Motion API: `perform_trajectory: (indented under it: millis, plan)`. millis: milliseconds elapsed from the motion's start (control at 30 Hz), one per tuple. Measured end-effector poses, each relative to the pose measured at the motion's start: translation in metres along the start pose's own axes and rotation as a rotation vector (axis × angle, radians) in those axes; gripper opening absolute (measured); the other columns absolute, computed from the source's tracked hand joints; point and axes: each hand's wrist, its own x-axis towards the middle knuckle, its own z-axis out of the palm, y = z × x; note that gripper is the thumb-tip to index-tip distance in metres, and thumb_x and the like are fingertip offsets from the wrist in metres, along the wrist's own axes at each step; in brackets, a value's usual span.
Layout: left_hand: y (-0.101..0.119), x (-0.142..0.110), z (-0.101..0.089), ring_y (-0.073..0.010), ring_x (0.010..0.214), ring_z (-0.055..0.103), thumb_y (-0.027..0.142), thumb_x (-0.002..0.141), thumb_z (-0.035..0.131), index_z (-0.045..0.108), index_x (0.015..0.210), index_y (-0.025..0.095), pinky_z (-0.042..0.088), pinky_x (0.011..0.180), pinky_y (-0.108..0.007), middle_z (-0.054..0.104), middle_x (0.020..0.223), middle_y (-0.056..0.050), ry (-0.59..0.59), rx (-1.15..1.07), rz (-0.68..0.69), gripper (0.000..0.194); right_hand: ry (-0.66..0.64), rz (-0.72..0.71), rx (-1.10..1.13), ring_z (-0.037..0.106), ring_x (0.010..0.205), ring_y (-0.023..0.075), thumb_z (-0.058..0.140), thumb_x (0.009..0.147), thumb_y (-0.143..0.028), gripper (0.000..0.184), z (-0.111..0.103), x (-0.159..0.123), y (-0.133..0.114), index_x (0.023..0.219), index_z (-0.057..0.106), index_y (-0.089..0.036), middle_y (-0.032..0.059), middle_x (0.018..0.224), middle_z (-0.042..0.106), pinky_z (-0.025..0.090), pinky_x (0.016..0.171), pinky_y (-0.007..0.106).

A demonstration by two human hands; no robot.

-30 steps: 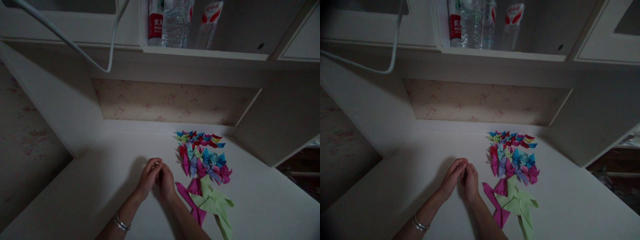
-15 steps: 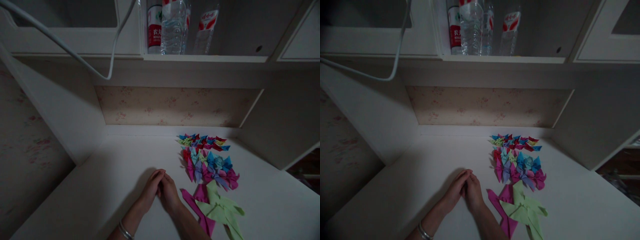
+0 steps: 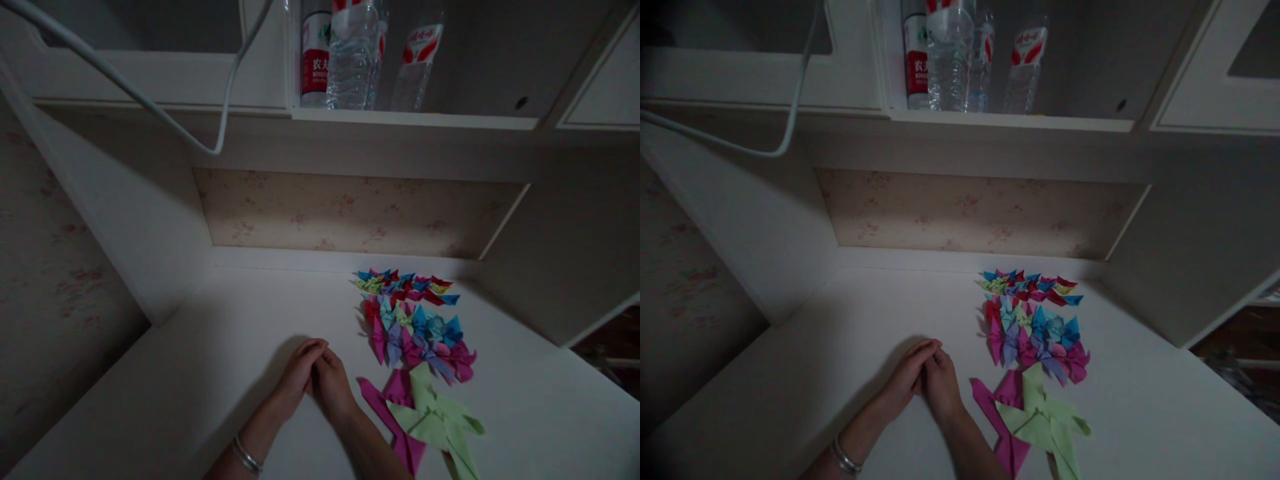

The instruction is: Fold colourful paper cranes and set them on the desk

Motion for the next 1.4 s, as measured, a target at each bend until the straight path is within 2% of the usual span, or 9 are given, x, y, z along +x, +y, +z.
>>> perform_trajectory:
  millis: [167,467,667,800,867,933,1000,1167,1400]
  plan:
    - [-0.001,0.0,-0.002,-0.0065,0.044,0.047,0.051,0.07,0.066,0.067,0.094,0.018,0.02,0.035,-0.018,0.066,0.076,0.0,0.001,0.016,-0.012,0.041,-0.001,-0.019,-0.071,0.045,0.039,0.0113,0.053,0.082,-0.04,0.027,0.001,-0.002,-0.002,0.08,0.065,-0.016,-0.0031,0.047,0.054,0.028,0.039,0.022]
    - [0.007,-0.006,0.0,-0.0153,0.071,0.062,0.039,0.071,0.067,0.07,0.087,0.018,0.043,0.056,-0.022,0.07,0.082,-0.003,0.007,-0.003,0.041,0.027,0.08,-0.011,-0.112,0.049,0.044,0.0135,0.057,0.076,-0.039,0.022,0.001,-0.002,0.001,0.078,0.065,-0.019,-0.0014,0.053,0.058,0.033,0.043,0.024]
    - [0.0,-0.003,-0.003,-0.0181,0.073,0.064,0.043,0.072,0.066,0.068,0.094,0.018,0.04,0.05,-0.021,0.07,0.085,-0.005,-0.023,-0.004,0.008,0.033,0.059,-0.022,-0.187,0.049,0.045,0.013,0.052,0.079,-0.039,0.025,-0.001,-0.002,0.002,0.08,0.065,-0.017,-0.0018,0.053,0.057,0.034,0.043,0.024]
    - [0.0,-0.001,-0.003,-0.0201,0.082,0.065,0.041,0.07,0.068,0.068,0.091,0.017,0.045,0.06,-0.023,0.071,0.091,-0.006,-0.027,-0.028,0.033,0.032,0.074,-0.045,-0.251,0.052,0.05,0.0131,0.051,0.079,-0.038,0.026,-0.002,-0.003,0.001,0.081,0.064,-0.015,-0.0006,0.057,0.059,0.037,0.047,0.023]
    - [0.001,0.0,-0.002,-0.0182,0.074,0.064,0.042,0.068,0.069,0.068,0.092,0.017,0.043,0.054,-0.022,0.071,0.09,-0.006,-0.012,-0.018,0.004,0.035,0.079,-0.048,-0.272,0.052,0.049,0.013,0.05,0.08,-0.037,0.026,-0.002,-0.003,0.001,0.081,0.064,-0.015,-0.0007,0.057,0.059,0.038,0.047,0.023]
    - [0.001,0.0,-0.002,-0.014,0.059,0.06,0.044,0.067,0.069,0.068,0.094,0.017,0.033,0.043,-0.02,0.071,0.084,-0.005,0.012,0.016,-0.039,0.038,0.08,-0.05,-0.283,0.051,0.048,0.0129,0.048,0.081,-0.037,0.027,-0.001,-0.003,0.001,0.081,0.064,-0.016,-0.0008,0.056,0.059,0.037,0.046,0.023]
    - [0.001,0.0,-0.002,-0.0114,0.052,0.055,0.045,0.068,0.068,0.068,0.094,0.018,0.027,0.039,-0.02,0.07,0.081,-0.004,0.017,0.038,-0.043,0.038,0.074,-0.049,-0.289,0.051,0.047,0.0131,0.047,0.081,-0.037,0.027,-0.001,-0.002,0.0,0.08,0.064,-0.016,-0.0006,0.056,0.059,0.037,0.045,0.023]
    - [0.003,-0.003,-0.002,-0.0144,0.065,0.061,0.04,0.07,0.068,0.07,0.09,0.018,0.039,0.051,-0.021,0.071,0.088,-0.005,0.009,0.022,0.026,0.03,0.067,-0.049,-0.296,0.051,0.046,0.0132,0.046,0.08,-0.035,0.025,0.0,-0.002,0.0,0.079,0.063,-0.016,0.0,0.056,0.059,0.036,0.043,0.023]
    - [0.009,-0.005,0.0,-0.0158,0.066,0.06,0.037,0.067,0.069,0.07,0.084,0.017,0.042,0.056,-0.023,0.069,0.075,-0.004,0.023,0.021,0.032,0.027,0.064,-0.029,-0.26,0.05,0.043,0.0127,0.047,0.08,-0.037,0.025,-0.001,-0.003,0.003,0.082,0.062,-0.017,-0.0013,0.054,0.057,0.036,0.042,0.023]
